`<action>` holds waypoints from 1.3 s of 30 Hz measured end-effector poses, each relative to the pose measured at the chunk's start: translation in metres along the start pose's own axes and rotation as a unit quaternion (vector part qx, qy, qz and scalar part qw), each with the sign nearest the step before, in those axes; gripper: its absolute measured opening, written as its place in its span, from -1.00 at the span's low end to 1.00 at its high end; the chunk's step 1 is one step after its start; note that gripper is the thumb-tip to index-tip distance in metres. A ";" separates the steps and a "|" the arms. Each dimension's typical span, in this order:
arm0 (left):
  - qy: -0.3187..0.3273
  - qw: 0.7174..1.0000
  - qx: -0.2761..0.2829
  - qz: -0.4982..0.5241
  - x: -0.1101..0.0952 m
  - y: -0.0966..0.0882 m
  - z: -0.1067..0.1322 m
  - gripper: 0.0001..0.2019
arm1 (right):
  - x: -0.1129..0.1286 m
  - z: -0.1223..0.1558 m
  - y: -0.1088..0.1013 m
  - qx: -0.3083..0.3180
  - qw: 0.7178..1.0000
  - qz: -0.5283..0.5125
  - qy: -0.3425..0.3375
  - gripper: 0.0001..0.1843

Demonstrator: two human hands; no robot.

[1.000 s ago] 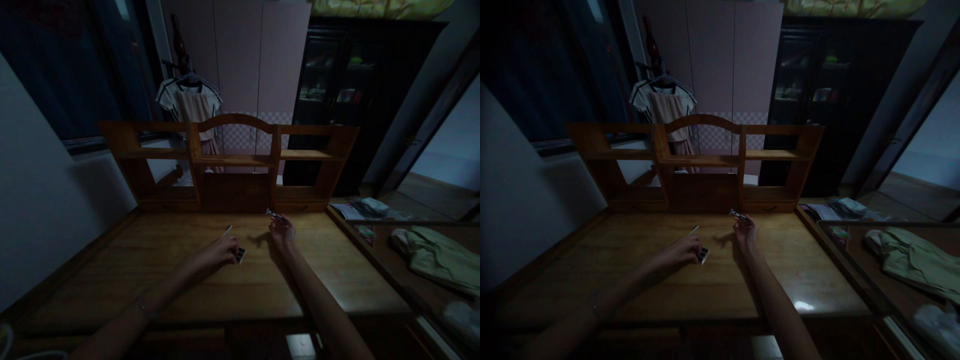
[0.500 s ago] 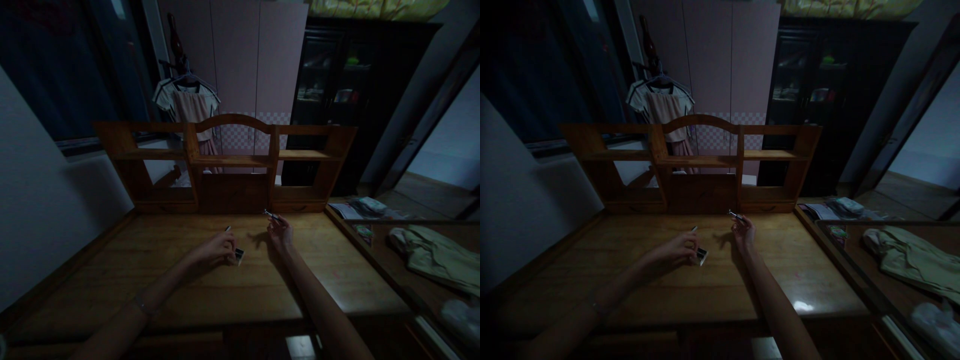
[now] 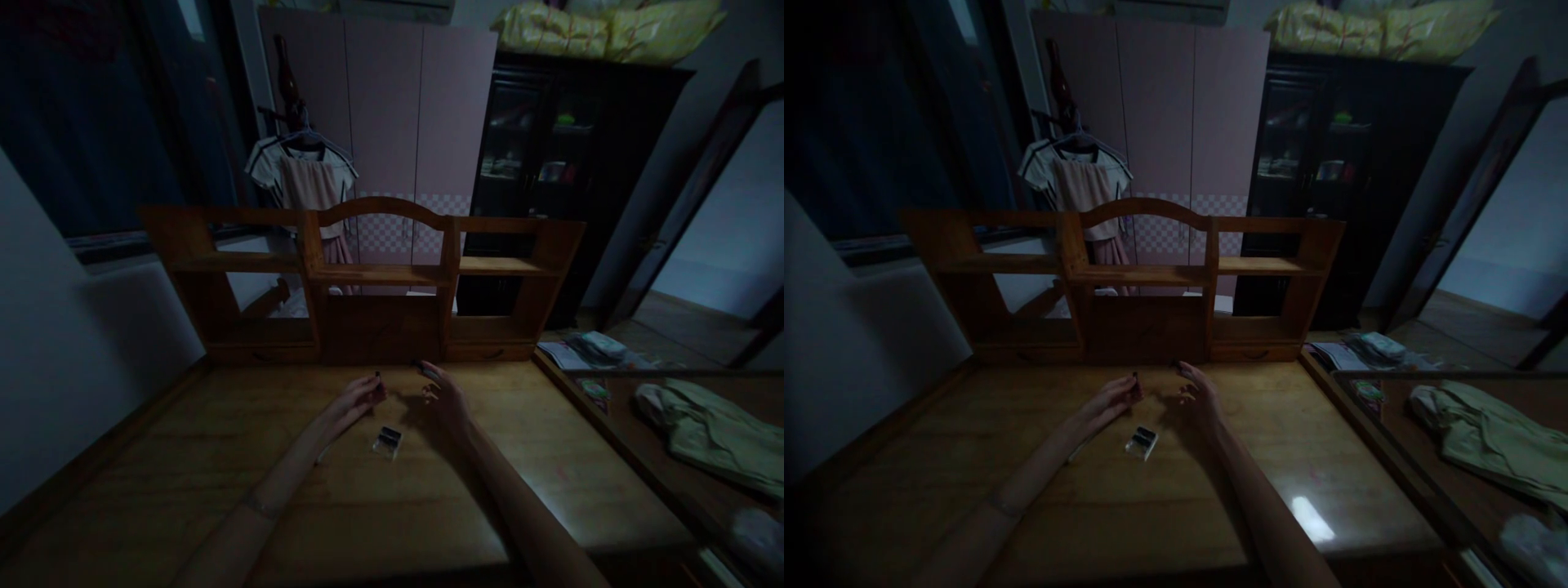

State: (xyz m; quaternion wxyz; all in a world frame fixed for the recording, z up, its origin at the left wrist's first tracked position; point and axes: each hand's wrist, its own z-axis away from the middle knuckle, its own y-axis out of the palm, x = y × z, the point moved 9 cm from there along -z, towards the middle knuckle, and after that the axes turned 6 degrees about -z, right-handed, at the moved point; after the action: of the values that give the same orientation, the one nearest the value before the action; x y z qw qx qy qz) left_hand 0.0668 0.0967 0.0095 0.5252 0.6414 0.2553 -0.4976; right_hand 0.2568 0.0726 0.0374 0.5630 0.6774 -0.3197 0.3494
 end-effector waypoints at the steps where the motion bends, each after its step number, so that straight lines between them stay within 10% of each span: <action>1: -0.001 1.000 -0.001 0.010 0.001 -0.001 0.000 -0.79 | -0.001 -0.001 0.003 0.012 1.000 -0.007 0.006 -0.58; 26: -0.002 1.000 0.027 -0.008 0.008 0.004 0.003 -0.67 | -0.011 -0.005 0.005 -0.002 0.998 0.057 0.013 -0.52; 39: -0.004 0.993 0.092 -0.077 -0.002 0.025 0.017 -0.63 | -0.018 0.018 0.038 0.117 0.947 0.290 0.071 -0.46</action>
State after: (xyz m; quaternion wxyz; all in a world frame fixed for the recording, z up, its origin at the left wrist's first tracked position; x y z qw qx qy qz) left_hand 0.0812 0.0737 0.0228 0.4251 0.6636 0.2551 -0.5602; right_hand 0.2173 0.0497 0.0407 0.3756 0.5901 -0.4184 0.5793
